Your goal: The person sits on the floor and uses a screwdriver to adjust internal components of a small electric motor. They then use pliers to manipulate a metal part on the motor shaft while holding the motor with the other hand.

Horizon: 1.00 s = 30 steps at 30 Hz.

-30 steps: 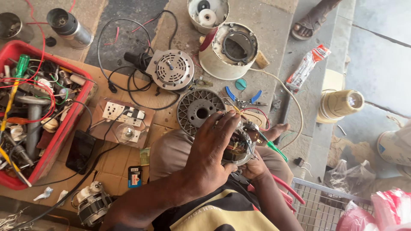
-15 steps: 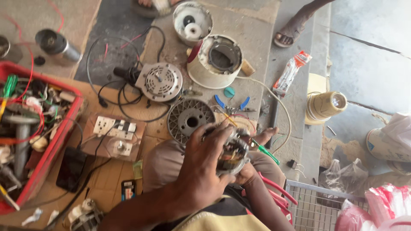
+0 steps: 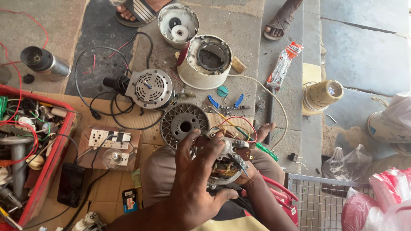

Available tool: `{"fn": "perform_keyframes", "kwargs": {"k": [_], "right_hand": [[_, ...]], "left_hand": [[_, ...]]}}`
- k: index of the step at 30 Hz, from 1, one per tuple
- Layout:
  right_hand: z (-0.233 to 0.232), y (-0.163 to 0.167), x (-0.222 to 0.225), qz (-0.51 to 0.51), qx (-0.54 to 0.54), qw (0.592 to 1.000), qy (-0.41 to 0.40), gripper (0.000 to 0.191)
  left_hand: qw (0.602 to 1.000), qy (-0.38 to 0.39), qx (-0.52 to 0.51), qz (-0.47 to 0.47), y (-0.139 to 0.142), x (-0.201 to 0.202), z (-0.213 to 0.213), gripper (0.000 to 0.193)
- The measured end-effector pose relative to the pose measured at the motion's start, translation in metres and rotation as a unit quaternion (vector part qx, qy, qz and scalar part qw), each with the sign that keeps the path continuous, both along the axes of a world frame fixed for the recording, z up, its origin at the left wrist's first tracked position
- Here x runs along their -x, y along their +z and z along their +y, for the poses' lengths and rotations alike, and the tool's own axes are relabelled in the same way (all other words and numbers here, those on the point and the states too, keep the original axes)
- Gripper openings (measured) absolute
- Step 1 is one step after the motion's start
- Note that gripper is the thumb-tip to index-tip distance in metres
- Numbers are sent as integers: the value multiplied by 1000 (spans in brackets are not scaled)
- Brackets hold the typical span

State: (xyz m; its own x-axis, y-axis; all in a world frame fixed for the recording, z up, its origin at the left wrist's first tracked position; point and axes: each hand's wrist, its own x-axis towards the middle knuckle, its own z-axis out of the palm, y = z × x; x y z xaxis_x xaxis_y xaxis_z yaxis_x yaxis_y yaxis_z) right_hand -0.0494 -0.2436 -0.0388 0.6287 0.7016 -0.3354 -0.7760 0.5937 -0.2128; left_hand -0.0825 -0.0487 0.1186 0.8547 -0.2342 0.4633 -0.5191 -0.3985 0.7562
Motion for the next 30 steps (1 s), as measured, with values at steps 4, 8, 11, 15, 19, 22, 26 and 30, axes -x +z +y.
{"fn": "perform_keyframes", "kwargs": {"k": [4, 8, 11, 15, 19, 22, 26, 30], "right_hand": [[-8, -3, 4, -28, 119, 992, -16, 61], [-15, -5, 2, -153, 192, 969, -34, 69], [-18, -10, 1, -140, 166, 975, -42, 74], [-22, -19, 1, -166, 167, 971, -37, 72], [-20, -19, 0, -158, 196, 967, -41, 70], [-21, -5, 1, -154, 251, 955, -20, 67], [-34, 22, 5, -177, 365, 912, 53, 53], [-58, 43, -3, -128, 594, 790, 78, 42]], "left_hand": [[999, 3, 27, -28, -12, -8, 3, 115], [995, 81, 61, -14, -30, -21, 2, 115], [992, 117, 55, 0, -42, -25, 2, 121], [988, 140, 69, 24, -58, -28, 5, 131], [910, 63, 354, 204, -74, -36, -7, 136], [864, 83, 432, 245, -86, -45, -9, 128], [798, 104, 493, 330, -101, -48, 2, 107], [781, 101, 511, 344, -112, -45, 14, 85]]}}
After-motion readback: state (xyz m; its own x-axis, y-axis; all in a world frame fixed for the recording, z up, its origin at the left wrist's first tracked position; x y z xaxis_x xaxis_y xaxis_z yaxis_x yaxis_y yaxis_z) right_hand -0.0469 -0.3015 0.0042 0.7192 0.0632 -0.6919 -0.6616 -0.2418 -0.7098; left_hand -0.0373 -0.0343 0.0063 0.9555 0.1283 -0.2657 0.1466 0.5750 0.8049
